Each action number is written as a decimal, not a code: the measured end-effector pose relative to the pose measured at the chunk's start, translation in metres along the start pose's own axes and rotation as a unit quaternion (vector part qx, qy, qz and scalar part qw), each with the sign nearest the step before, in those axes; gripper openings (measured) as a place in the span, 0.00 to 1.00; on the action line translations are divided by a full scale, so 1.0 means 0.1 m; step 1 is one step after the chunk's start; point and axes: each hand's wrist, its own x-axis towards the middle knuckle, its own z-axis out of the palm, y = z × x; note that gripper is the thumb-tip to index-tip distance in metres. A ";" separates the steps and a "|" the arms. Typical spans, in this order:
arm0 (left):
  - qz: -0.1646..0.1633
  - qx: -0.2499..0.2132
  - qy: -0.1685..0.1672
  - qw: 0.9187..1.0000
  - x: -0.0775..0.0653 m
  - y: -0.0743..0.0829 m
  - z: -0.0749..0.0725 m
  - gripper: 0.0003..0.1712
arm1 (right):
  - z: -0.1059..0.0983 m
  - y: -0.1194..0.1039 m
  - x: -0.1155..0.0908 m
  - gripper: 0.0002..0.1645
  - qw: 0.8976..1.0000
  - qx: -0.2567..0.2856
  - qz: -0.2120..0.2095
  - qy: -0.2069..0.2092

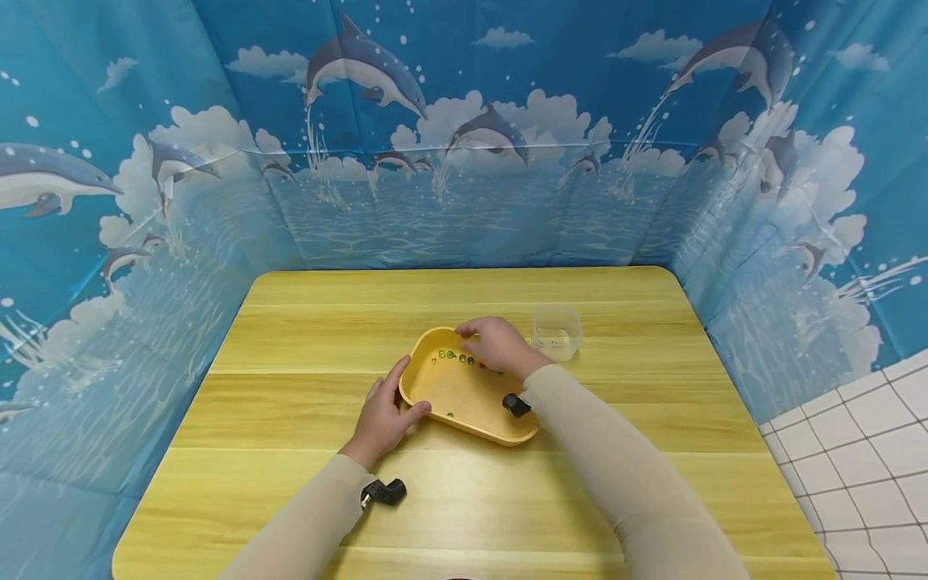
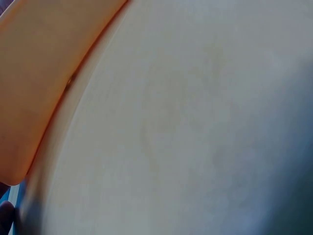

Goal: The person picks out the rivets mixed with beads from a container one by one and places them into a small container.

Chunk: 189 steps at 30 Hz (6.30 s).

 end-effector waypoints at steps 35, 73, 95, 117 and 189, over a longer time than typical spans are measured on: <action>0.011 0.008 0.008 1.000 0.01 -0.02 0.00 0.54 | 0.32 0.05 0.16 0.19 0.994 -0.106 -0.037 -0.021; 0.011 0.013 0.011 1.000 0.03 -0.04 0.03 0.56 | 0.55 0.17 0.25 0.11 0.993 -0.111 -0.034 -0.016; 0.011 0.011 0.010 1.000 0.03 -0.04 0.02 0.55 | 0.57 0.19 0.25 0.07 0.992 -0.118 -0.045 -0.011; 0.000 0.016 0.005 1.000 0.03 -0.02 0.02 0.56 | 0.59 0.18 0.23 0.08 0.993 -0.108 -0.052 0.006; 0.031 0.017 0.016 0.999 0.04 -0.04 0.03 0.53 | 0.63 0.20 0.22 0.06 0.997 -0.066 -0.037 0.006</action>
